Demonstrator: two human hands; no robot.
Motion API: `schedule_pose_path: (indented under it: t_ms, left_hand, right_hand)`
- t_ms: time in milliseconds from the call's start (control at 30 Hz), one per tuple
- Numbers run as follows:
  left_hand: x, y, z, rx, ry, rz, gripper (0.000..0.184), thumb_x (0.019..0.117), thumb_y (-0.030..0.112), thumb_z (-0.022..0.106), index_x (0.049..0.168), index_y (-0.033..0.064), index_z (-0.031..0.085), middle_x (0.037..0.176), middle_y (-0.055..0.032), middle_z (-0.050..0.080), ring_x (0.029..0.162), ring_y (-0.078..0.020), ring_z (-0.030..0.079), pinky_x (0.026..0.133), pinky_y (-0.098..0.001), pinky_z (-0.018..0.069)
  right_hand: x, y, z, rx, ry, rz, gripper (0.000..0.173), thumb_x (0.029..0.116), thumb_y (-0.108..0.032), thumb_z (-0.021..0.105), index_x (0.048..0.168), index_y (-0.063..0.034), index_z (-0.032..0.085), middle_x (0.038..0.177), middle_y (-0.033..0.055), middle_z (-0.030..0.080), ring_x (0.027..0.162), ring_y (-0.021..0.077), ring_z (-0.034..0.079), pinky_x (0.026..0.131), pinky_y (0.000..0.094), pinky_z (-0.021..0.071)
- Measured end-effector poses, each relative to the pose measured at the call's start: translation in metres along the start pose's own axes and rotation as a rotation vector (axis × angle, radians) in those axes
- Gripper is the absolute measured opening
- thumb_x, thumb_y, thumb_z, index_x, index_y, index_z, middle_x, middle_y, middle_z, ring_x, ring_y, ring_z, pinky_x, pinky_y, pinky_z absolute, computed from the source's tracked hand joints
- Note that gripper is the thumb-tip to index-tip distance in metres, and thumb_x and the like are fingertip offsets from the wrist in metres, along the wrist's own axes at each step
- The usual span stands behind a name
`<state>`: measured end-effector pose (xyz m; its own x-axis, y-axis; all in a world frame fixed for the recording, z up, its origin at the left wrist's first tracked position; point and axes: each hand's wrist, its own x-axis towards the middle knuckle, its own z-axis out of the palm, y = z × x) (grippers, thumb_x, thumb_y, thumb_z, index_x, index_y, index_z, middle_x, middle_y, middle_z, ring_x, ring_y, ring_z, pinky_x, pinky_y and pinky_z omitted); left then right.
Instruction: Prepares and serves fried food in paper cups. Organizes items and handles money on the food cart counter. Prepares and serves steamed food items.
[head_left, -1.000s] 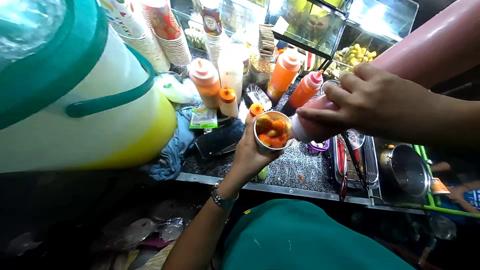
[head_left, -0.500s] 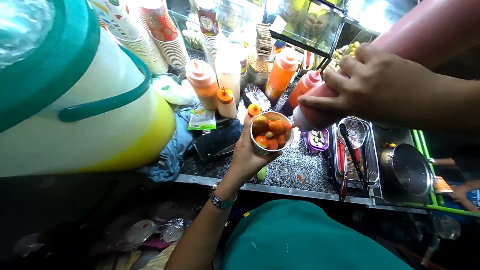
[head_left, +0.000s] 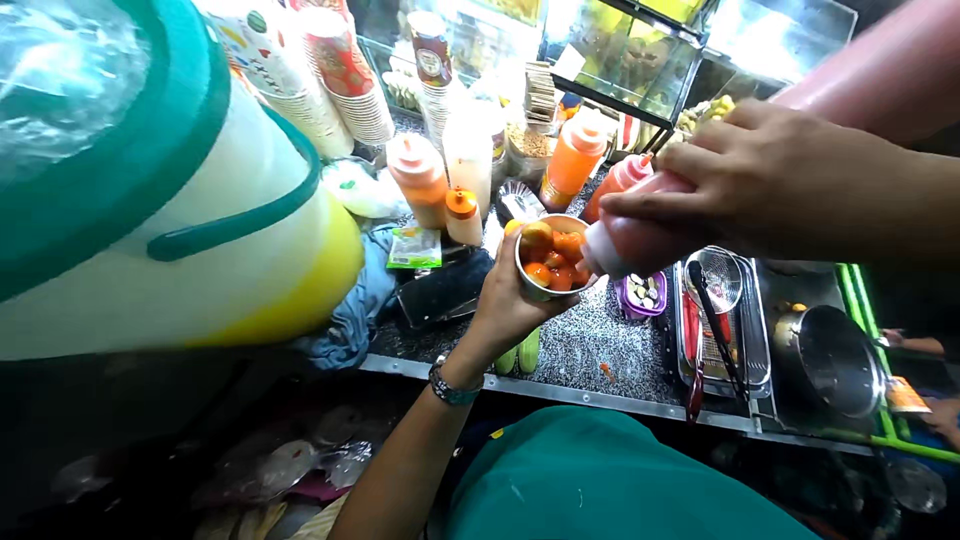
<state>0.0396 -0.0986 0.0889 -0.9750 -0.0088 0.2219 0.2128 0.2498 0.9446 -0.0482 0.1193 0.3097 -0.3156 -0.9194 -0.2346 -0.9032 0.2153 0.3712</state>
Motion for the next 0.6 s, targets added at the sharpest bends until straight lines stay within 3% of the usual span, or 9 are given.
schedule_pose_path:
  t_ms: [67, 133, 200, 233, 333, 400, 433, 500, 600]
  left_hand:
    - [0.01, 0.013, -0.017, -0.066, 0.007, -0.027, 0.1, 0.0663, 0.022, 0.094, 0.149, 0.0124, 0.04, 0.127, -0.0044, 0.065, 0.114, -0.0079, 0.064, 0.097, -0.0289, 0.056]
    - [0.019, 0.029, -0.039, -0.129, 0.016, -0.011, 0.098, 0.0669, 0.017, 0.093, 0.149, 0.0141, 0.04, 0.13, -0.0018, 0.063, 0.116, -0.0065, 0.063, 0.097, -0.0262, 0.0557]
    - [0.026, 0.043, -0.06, -0.164, 0.044, 0.054, 0.097, 0.0663, 0.015, 0.092, 0.149, 0.015, 0.041, 0.131, 0.0, 0.063, 0.118, -0.0064, 0.063, 0.097, -0.0254, 0.0562]
    - [0.027, 0.048, -0.071, -0.177, 0.045, 0.083, 0.098, 0.0661, 0.015, 0.092, 0.149, 0.0158, 0.04, 0.131, 0.0008, 0.062, 0.119, -0.007, 0.062, 0.098, -0.0257, 0.0566]
    - [0.012, 0.053, -0.092, -0.191, 0.05, 0.125, 0.101, 0.0663, 0.023, 0.095, 0.151, 0.0161, 0.04, 0.133, 0.001, 0.063, 0.121, -0.0111, 0.063, 0.102, -0.0308, 0.057]
    - [-0.01, 0.045, -0.095, -0.163, 0.069, 0.133, 0.1, 0.0675, 0.029, 0.095, 0.149, 0.0085, 0.04, 0.133, -0.0015, 0.064, 0.121, -0.0118, 0.063, 0.104, -0.031, 0.0555]
    - [-0.022, 0.039, -0.094, -0.147, 0.086, 0.137, 0.099, 0.0673, 0.029, 0.095, 0.146, 0.0022, 0.043, 0.131, -0.0034, 0.065, 0.121, -0.0113, 0.063, 0.105, -0.03, 0.0549]
    - [-0.043, 0.031, -0.09, -0.123, 0.122, 0.116, 0.098, 0.0666, 0.028, 0.096, 0.143, -0.0035, 0.043, 0.132, -0.005, 0.065, 0.122, -0.0101, 0.063, 0.106, -0.0282, 0.0542]
    - [-0.067, 0.021, -0.086, -0.119, 0.206, 0.048, 0.102, 0.0649, 0.027, 0.097, 0.143, -0.0073, 0.041, 0.133, -0.0077, 0.064, 0.123, -0.0098, 0.062, 0.107, -0.0269, 0.0531]
  right_hand:
    - [-0.002, 0.024, 0.009, 0.251, 0.0, 0.058, 0.086, 0.0753, -0.017, 0.078, 0.155, -0.0302, 0.047, 0.107, 0.0136, 0.067, 0.087, 0.0351, 0.067, 0.07, 0.0545, 0.0534]
    - [-0.001, 0.045, 0.015, 0.599, 0.032, 0.17, 0.092, 0.0707, -0.032, 0.084, 0.154, -0.0289, 0.045, 0.121, 0.0041, 0.07, 0.106, 0.0205, 0.069, 0.088, 0.048, 0.0584]
    - [0.006, 0.061, 0.03, 0.93, 0.195, 0.203, 0.102, 0.0617, -0.037, 0.086, 0.152, -0.0165, 0.043, 0.129, 0.0009, 0.066, 0.116, 0.0079, 0.064, 0.101, 0.033, 0.0546]
    - [0.015, 0.07, 0.042, 1.103, 0.307, 0.139, 0.104, 0.0652, -0.039, 0.09, 0.152, -0.0119, 0.039, 0.132, -0.0023, 0.064, 0.119, 0.0015, 0.061, 0.105, 0.0245, 0.0519]
    - [0.075, 0.102, 0.094, 1.425, 0.826, -0.288, 0.095, 0.0808, -0.028, 0.087, 0.152, -0.0014, 0.03, 0.138, 0.0076, 0.061, 0.124, 0.0142, 0.063, 0.104, 0.0325, 0.0559]
    - [0.11, 0.082, 0.046, 1.609, 1.0, 0.054, 0.083, 0.0694, -0.014, 0.087, 0.138, -0.0152, 0.04, 0.118, -0.0077, 0.068, 0.106, 0.0064, 0.069, 0.092, 0.0286, 0.061]
    - [0.132, 0.078, 0.023, 1.632, 1.084, 0.173, 0.086, 0.069, -0.016, 0.087, 0.138, -0.0143, 0.035, 0.115, -0.0078, 0.066, 0.104, 0.0063, 0.068, 0.091, 0.0294, 0.061]
    - [0.184, 0.086, 0.001, 1.658, 1.253, 0.176, 0.097, 0.0775, -0.022, 0.084, 0.15, -0.0032, 0.022, 0.125, 0.007, 0.06, 0.112, 0.0157, 0.066, 0.096, 0.037, 0.0595]
    - [0.256, 0.098, -0.006, 1.683, 1.361, 0.136, 0.081, 0.0881, -0.008, 0.075, 0.149, 0.0035, 0.024, 0.126, 0.0183, 0.059, 0.114, 0.0213, 0.065, 0.097, 0.0393, 0.0577]
